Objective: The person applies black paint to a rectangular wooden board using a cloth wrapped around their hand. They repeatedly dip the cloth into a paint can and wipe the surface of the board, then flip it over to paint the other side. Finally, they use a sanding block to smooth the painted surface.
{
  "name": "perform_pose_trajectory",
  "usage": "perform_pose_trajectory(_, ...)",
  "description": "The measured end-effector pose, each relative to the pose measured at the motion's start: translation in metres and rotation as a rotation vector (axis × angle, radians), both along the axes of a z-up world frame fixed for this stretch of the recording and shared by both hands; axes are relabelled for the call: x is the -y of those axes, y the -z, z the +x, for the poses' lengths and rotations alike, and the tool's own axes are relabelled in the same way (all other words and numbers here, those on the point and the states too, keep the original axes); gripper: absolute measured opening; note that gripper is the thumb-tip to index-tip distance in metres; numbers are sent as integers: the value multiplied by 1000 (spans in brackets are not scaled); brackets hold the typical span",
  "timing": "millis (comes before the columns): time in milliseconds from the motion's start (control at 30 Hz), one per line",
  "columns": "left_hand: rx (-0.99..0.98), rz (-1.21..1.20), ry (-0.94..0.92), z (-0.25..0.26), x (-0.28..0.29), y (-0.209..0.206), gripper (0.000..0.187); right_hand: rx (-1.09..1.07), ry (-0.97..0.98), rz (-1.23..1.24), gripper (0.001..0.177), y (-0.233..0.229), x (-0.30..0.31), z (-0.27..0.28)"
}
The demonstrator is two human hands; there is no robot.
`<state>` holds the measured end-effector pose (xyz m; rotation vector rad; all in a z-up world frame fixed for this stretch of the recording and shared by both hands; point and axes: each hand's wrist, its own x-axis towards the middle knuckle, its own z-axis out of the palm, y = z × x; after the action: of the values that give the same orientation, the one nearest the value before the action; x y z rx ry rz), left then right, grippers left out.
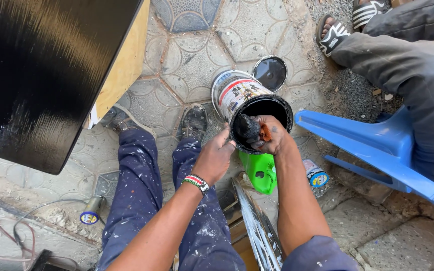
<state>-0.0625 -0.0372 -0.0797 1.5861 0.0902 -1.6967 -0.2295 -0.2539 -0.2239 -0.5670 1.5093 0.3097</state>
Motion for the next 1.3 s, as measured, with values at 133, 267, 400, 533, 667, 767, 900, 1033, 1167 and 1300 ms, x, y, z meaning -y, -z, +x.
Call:
perform_pose_trajectory(133,5,-19,-3,0,-3,1,76,52,-147,-110,21,-2,10,-7)
perform_pose_trajectory(267,13,-54,-27,-4,-1,9,75,129,-367,-274,30,2,11,0)
perform_pose_trajectory(400,-17,-30,36,3,1,7,75,189,-594,-434,39,-9,23,-19)
perform_pose_trajectory(533,-51,35,118,59,3,-73,72,261,-785,-571,45,-31,45,-50)
perform_pose_trajectory(667,-106,-233,-158,85,-27,-83,49,512,-748,-620,44,-131,29,98)
perform_pose_trajectory(767,-171,-370,-376,163,-75,-141,34,886,-700,-662,42,-201,9,184)
perform_pose_trajectory(900,126,-244,-630,272,-148,-182,29,1025,-618,-553,37,-226,-44,328)
perform_pose_trajectory(1033,502,-244,-483,361,-210,-201,47,735,-269,-213,19,-251,-107,447)
perform_pose_trajectory(1167,669,-199,-583,389,-236,-215,41,705,-918,-980,22,-240,-143,470)
perform_pose_trajectory(1300,670,-245,-594,387,-246,-207,41,836,-1376,-1546,43,-228,-99,498)
